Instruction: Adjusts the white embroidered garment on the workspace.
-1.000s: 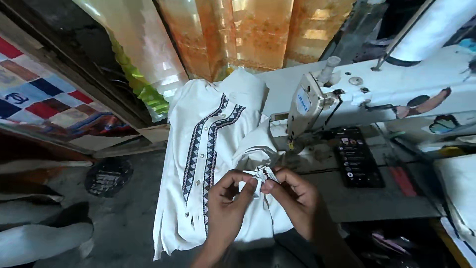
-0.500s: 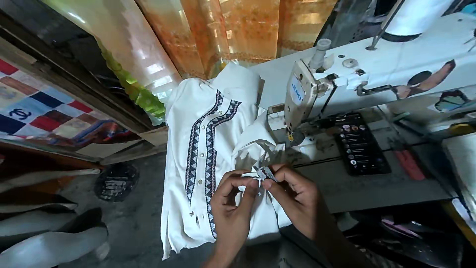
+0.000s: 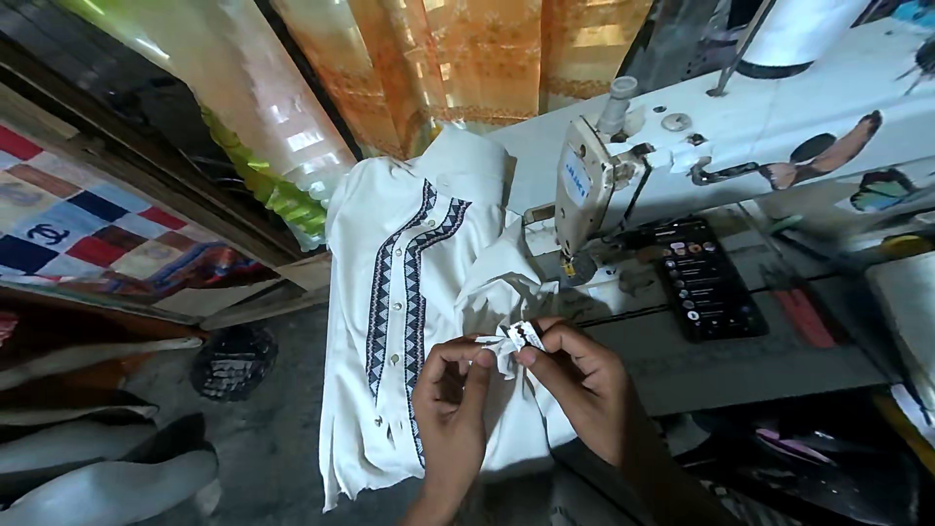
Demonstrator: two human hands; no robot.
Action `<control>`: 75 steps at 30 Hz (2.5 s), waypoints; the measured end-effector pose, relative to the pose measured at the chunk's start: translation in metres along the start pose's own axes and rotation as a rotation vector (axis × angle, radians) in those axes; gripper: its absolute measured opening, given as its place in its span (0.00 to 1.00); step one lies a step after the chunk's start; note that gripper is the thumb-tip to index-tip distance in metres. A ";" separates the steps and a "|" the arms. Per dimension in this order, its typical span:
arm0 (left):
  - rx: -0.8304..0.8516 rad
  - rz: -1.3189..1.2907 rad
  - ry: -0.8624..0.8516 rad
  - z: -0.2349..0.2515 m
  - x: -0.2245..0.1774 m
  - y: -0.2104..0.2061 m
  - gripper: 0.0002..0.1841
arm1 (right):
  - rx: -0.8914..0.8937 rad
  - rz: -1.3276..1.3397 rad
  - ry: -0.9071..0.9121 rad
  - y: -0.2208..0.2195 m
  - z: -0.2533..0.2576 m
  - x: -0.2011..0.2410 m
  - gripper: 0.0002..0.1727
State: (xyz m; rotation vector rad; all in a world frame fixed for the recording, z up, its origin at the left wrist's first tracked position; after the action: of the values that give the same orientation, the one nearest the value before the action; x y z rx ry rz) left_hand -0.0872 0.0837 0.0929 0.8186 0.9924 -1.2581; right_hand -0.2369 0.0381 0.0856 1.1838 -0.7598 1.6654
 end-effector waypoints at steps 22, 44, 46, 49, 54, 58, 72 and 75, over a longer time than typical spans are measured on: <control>0.148 0.462 -0.028 0.010 0.004 -0.003 0.09 | 0.075 -0.189 -0.003 0.006 0.010 -0.008 0.10; 0.040 0.197 0.302 0.016 0.087 0.017 0.02 | 0.300 -1.103 -0.029 0.099 -0.120 -0.036 0.18; 0.051 0.196 0.327 0.017 0.073 0.018 0.02 | 0.211 -1.125 0.043 0.100 -0.128 -0.038 0.11; 0.109 0.212 0.302 0.013 0.044 0.020 0.03 | 0.104 -0.881 -0.007 0.097 -0.120 -0.017 0.10; 0.159 0.120 0.244 0.005 0.028 0.011 0.04 | -0.009 -0.096 -0.139 0.052 -0.078 -0.003 0.07; 0.114 0.092 0.241 0.001 0.027 0.006 0.03 | -0.008 0.040 -0.147 0.013 -0.046 -0.002 0.09; -0.040 -0.113 0.228 -0.011 0.030 -0.008 0.04 | -0.103 -0.044 -0.058 -0.004 -0.027 -0.010 0.09; -0.036 -0.128 0.229 -0.012 0.030 -0.012 0.04 | -0.121 -0.077 -0.067 -0.004 -0.027 -0.013 0.08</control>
State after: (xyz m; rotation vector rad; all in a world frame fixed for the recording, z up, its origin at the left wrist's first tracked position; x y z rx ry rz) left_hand -0.0996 0.0819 0.0609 0.8961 1.2644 -1.2704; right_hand -0.2419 0.0587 0.0642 1.1739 -0.8349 1.5020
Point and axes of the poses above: each hand's wrist, its own z-axis towards the middle knuckle, its own y-axis out of the back of the hand, x = y × z, the point moved 6 cm from there along z, towards the middle knuckle, and after that the axes turned 11 degrees about x, right-handed, at the moved point
